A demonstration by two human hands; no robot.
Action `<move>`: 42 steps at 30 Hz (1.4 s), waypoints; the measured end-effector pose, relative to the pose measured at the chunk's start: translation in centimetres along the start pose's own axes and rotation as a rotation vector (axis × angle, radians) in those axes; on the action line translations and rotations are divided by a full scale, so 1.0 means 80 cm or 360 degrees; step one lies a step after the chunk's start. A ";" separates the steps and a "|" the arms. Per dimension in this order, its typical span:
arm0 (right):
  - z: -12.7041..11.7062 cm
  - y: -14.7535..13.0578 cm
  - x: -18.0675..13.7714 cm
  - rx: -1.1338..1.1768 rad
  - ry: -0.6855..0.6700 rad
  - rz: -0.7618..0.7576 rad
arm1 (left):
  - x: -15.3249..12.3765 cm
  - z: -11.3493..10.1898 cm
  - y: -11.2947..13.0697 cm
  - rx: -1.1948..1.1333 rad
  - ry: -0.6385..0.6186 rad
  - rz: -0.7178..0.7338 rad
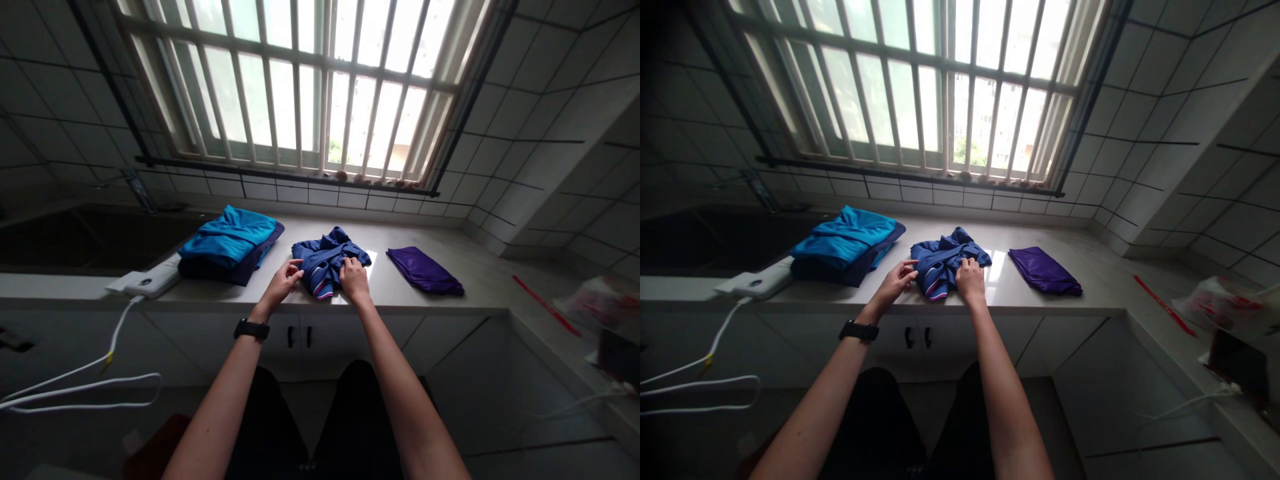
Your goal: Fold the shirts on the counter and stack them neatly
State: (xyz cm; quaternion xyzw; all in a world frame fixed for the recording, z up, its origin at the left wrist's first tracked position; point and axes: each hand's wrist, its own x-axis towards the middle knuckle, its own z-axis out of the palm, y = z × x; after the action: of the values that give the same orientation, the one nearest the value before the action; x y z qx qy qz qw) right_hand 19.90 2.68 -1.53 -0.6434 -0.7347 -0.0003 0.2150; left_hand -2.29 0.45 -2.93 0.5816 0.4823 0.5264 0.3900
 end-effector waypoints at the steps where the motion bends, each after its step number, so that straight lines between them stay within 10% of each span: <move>1: 0.000 0.000 0.000 -0.0001 0.0004 0.0000 | 0.000 0.000 -0.001 -0.0005 0.0003 0.0001; 42: -0.002 0.000 -0.001 0.0022 0.0024 0.0009 | 0.001 0.003 -0.002 -0.0008 0.0030 -0.0023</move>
State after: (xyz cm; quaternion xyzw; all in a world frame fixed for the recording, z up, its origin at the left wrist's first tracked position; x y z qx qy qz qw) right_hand 19.92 2.53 -1.42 -0.6440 -0.7312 0.0007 0.2250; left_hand -2.10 0.56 -3.09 0.5722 0.4887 0.5302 0.3908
